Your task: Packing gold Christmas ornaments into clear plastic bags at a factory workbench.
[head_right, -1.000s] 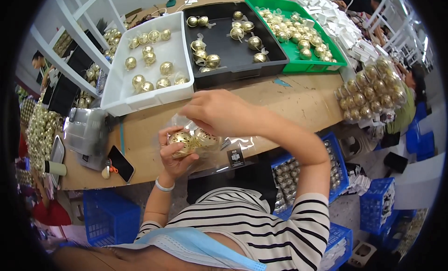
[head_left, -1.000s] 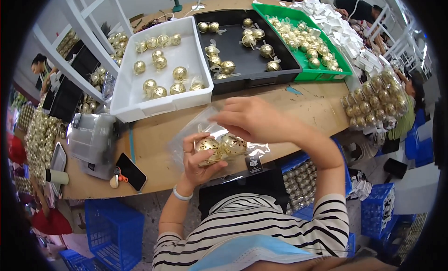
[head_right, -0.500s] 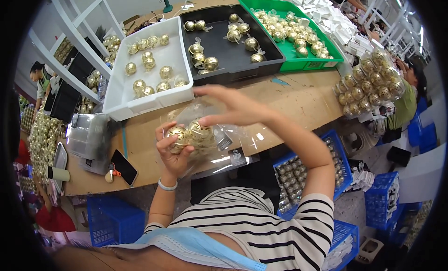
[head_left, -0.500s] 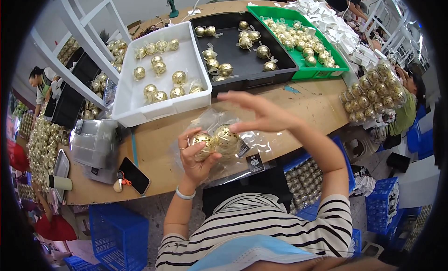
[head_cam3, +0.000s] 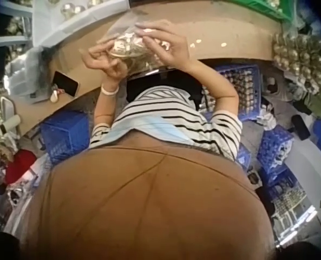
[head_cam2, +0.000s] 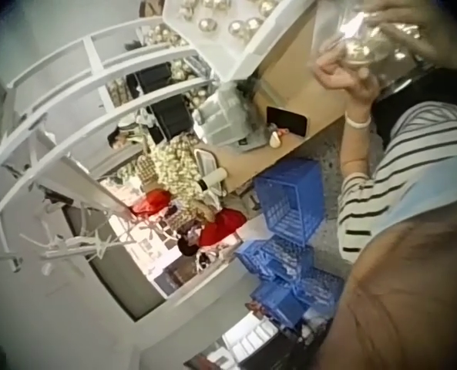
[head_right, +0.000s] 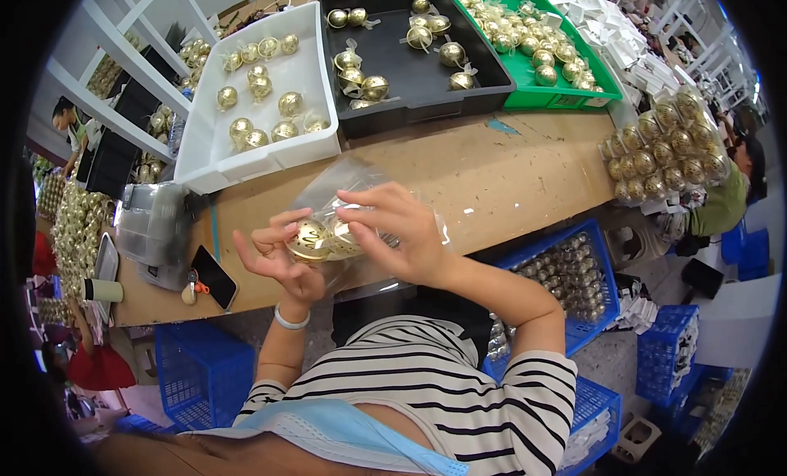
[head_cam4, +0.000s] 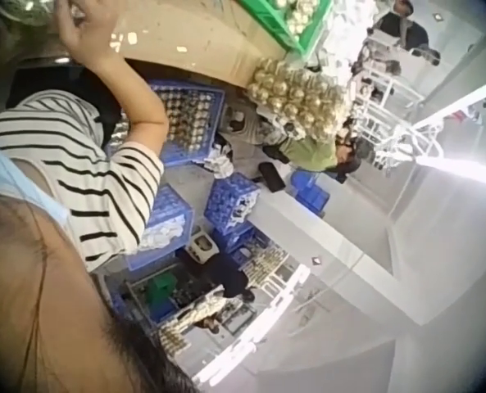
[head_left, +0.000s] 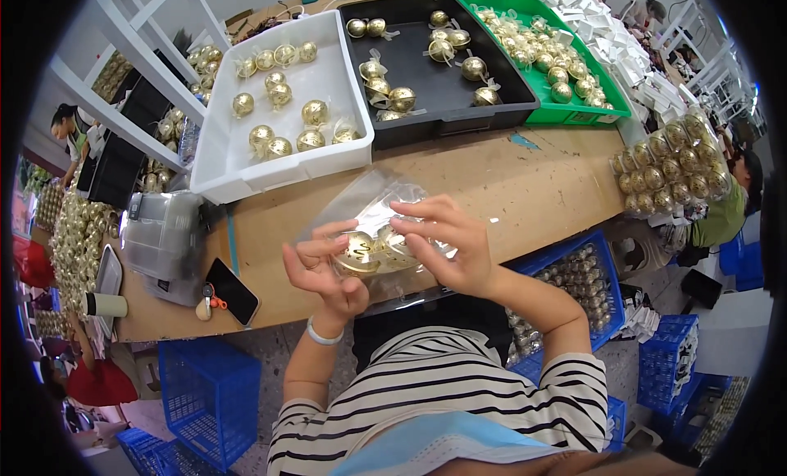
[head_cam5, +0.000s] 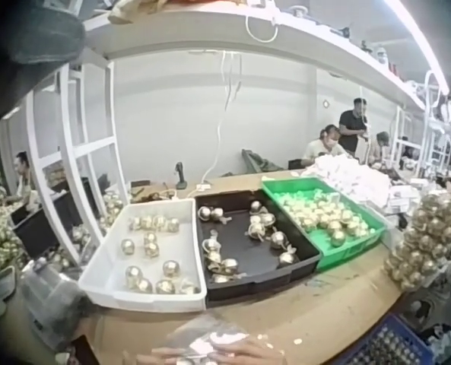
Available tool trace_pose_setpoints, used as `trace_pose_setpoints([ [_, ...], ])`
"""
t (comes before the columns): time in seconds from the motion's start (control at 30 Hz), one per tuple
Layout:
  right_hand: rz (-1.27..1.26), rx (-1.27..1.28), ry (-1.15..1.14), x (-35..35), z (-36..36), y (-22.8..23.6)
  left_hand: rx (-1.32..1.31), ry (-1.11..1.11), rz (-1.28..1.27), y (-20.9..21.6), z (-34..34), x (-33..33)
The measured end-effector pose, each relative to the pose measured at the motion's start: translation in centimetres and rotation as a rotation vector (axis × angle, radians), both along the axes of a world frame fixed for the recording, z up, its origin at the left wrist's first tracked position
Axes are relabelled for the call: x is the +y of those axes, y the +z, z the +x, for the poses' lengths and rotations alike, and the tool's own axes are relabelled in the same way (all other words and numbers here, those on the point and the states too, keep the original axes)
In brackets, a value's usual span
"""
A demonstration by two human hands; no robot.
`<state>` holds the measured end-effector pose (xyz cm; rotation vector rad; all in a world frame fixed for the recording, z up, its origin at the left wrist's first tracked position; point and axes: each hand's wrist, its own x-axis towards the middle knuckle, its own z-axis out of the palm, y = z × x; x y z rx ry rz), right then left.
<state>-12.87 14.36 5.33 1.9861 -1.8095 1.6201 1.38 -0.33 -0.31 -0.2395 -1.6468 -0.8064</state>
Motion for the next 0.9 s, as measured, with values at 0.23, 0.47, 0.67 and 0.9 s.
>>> trace_pose_setpoints([
  [0.23, 0.043, 0.518, -0.121, -0.2, 1.0, 2.7, -0.169, 0.176, 0.257, 2.6, 0.3, 2.6],
  [0.47, 0.064, 0.399, 0.170, 0.3, -0.1, 3.2, -0.106, 0.210, 0.188, 2.8, 0.3, 3.4],
  [0.67, 0.266, 0.456, 0.091, 1.7, -0.1, 8.0, -0.164, 0.168, -0.040, 4.6, 0.4, 2.9],
  [0.9, -0.001, 0.567, 0.015, 1.2, -1.0, 6.0, -0.152, 0.182, -0.108, 5.8, -0.2, 2.8],
])
